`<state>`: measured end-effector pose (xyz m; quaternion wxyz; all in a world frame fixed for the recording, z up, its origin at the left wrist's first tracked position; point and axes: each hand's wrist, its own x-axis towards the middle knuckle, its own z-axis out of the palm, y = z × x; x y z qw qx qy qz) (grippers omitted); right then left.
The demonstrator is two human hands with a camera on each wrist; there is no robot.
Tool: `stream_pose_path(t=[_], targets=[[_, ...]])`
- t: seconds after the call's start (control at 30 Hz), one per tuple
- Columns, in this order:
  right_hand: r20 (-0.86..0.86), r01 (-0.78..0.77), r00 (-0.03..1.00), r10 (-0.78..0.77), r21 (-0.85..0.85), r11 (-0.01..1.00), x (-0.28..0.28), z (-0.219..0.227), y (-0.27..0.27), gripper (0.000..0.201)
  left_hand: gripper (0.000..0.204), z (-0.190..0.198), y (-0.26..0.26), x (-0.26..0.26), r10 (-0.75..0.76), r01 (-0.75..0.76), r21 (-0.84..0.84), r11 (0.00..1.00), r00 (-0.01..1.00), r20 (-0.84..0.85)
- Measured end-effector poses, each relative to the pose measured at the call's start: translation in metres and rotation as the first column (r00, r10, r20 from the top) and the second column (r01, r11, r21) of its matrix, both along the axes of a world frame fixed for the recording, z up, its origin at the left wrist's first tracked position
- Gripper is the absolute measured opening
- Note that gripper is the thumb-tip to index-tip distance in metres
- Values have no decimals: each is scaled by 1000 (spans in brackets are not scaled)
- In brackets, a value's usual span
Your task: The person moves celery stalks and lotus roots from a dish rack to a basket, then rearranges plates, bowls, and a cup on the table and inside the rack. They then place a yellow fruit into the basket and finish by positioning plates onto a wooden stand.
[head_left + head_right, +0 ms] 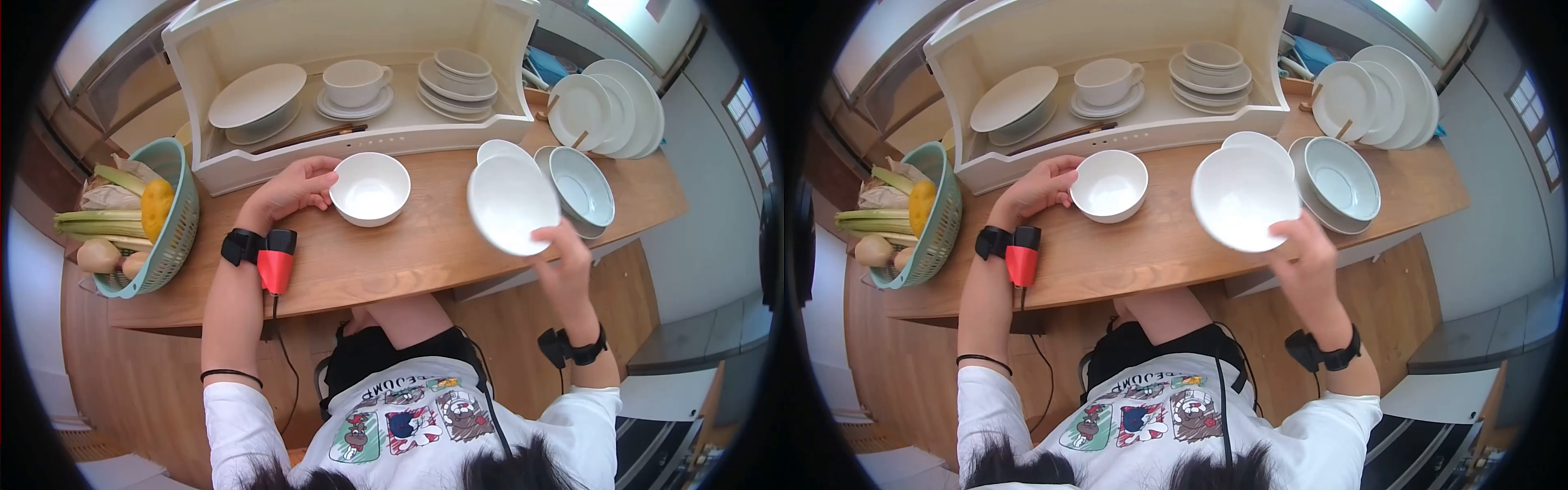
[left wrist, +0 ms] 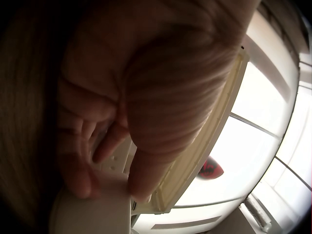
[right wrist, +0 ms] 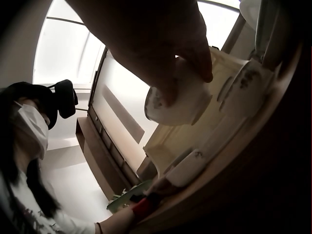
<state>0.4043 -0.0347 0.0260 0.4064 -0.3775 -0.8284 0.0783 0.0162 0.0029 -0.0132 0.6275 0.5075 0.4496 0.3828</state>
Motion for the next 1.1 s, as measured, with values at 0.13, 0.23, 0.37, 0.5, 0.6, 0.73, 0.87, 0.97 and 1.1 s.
stream_pose_path(t=[0.13,0.23,0.37,0.5,0.6,0.73,0.87,0.97,1.1], targets=[[43,-91,995,95,-83,992,-18,-21,-8,29,55,0,0,1,-14,14,0,1000,1000,3],[42,-147,987,157,-171,974,-26,-29,-8,28,55,0,0,1,-26,26,11,1000,999,-24],[56,-173,982,182,-143,975,-32,-33,-3,28,51,0,1,1,-14,14,-9,1000,999,-30],[52,-178,981,186,-135,975,-34,-38,9,29,45,0,1,2,7,-7,-22,1000,1000,-3],[37,-169,984,175,-141,976,-38,-42,15,29,43,2,0,2,27,-27,-29,999,1000,2],[26,-167,985,172,-140,976,-48,-45,23,29,42,4,-1,1,45,-45,-25,999,999,-5],[40,-178,982,186,-155,972,-53,-48,34,33,40,5,-2,-4,52,-52,-38,998,999,10],[45,-135,989,139,-84,987,-57,-48,36,42,40,1,1,-7,38,-38,-37,999,999,20],[132,-11,991,14,-26,1000,-61,-19,23,53,38,-3,2,-10,13,-12,-23,1000,999,40]])
